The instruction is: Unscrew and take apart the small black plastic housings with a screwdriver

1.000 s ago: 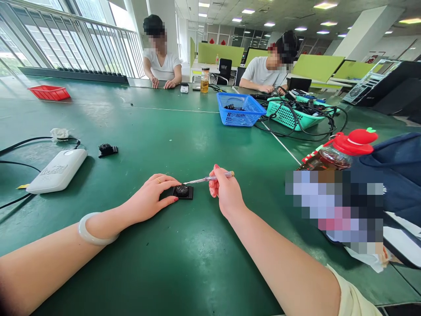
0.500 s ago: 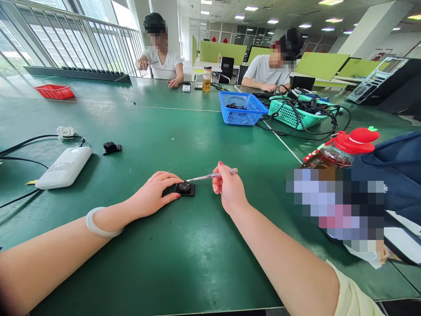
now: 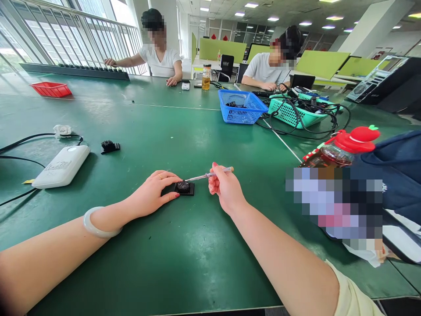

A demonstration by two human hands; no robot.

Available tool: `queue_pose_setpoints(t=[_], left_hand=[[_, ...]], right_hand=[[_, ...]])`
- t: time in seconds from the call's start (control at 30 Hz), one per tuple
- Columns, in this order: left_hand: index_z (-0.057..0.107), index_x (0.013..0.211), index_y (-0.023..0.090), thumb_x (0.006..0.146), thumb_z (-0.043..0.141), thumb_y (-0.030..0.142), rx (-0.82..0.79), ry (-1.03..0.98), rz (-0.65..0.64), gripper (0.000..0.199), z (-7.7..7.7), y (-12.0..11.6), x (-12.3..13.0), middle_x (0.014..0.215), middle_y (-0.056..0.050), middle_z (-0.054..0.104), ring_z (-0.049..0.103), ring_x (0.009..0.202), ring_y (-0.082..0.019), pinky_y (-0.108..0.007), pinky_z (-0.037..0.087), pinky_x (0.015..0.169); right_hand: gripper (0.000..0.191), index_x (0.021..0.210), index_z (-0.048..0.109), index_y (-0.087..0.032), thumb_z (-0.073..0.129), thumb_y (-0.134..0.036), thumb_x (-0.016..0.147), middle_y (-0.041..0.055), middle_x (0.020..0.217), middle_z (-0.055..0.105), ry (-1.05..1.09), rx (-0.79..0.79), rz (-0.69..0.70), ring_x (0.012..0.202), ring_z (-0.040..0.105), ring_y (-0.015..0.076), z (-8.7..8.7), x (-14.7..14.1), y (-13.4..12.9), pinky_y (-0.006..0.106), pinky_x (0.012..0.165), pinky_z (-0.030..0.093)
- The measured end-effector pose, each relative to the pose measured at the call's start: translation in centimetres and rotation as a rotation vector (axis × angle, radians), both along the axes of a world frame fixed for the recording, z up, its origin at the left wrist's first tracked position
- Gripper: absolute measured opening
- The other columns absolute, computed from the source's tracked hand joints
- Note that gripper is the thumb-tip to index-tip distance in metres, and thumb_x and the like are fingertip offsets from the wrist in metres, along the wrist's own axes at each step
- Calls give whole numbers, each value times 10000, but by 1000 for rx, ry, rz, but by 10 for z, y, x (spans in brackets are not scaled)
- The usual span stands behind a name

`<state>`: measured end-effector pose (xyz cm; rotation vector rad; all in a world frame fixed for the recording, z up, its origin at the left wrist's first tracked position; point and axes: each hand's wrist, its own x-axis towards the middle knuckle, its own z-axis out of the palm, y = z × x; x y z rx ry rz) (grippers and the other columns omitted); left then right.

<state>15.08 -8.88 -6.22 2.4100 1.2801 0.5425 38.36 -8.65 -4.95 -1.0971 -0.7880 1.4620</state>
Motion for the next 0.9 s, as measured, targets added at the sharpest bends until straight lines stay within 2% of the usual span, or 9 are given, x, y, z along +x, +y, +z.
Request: queue_pose_setpoints(t=[0.23, 0.5, 0.9], left_hand=[[653, 1225, 263, 916, 563, 411, -11, 13, 6, 354, 1, 0, 0, 1269, -70, 634, 489, 1240, -304, -523, 383, 1100], [653, 1227, 270, 914, 569, 413, -20, 2, 6, 354, 1, 0, 0, 1270, -68, 633, 489, 1246, -303, -518, 394, 1093], [649, 1236, 258, 925, 554, 413, -25, 29, 2, 360, 3, -1, 1, 1276, -64, 635, 487, 1249, -301, -513, 380, 1105]], right_hand=[[429, 800, 534, -209, 854, -427, 614, -46, 565, 585, 34, -17, -39, 419, 461, 78, -2, 0, 0, 214, 402, 333], [355, 766, 484, -222, 778, -415, 714, -65, 519, 527, -25, 45, -153, 399, 424, 72, 3, 3, 1, 210, 388, 309], [263, 763, 483, -224, 708, -360, 750, -72, 482, 499, -91, 85, -184, 389, 405, 67, 3, 2, -1, 190, 380, 300]])
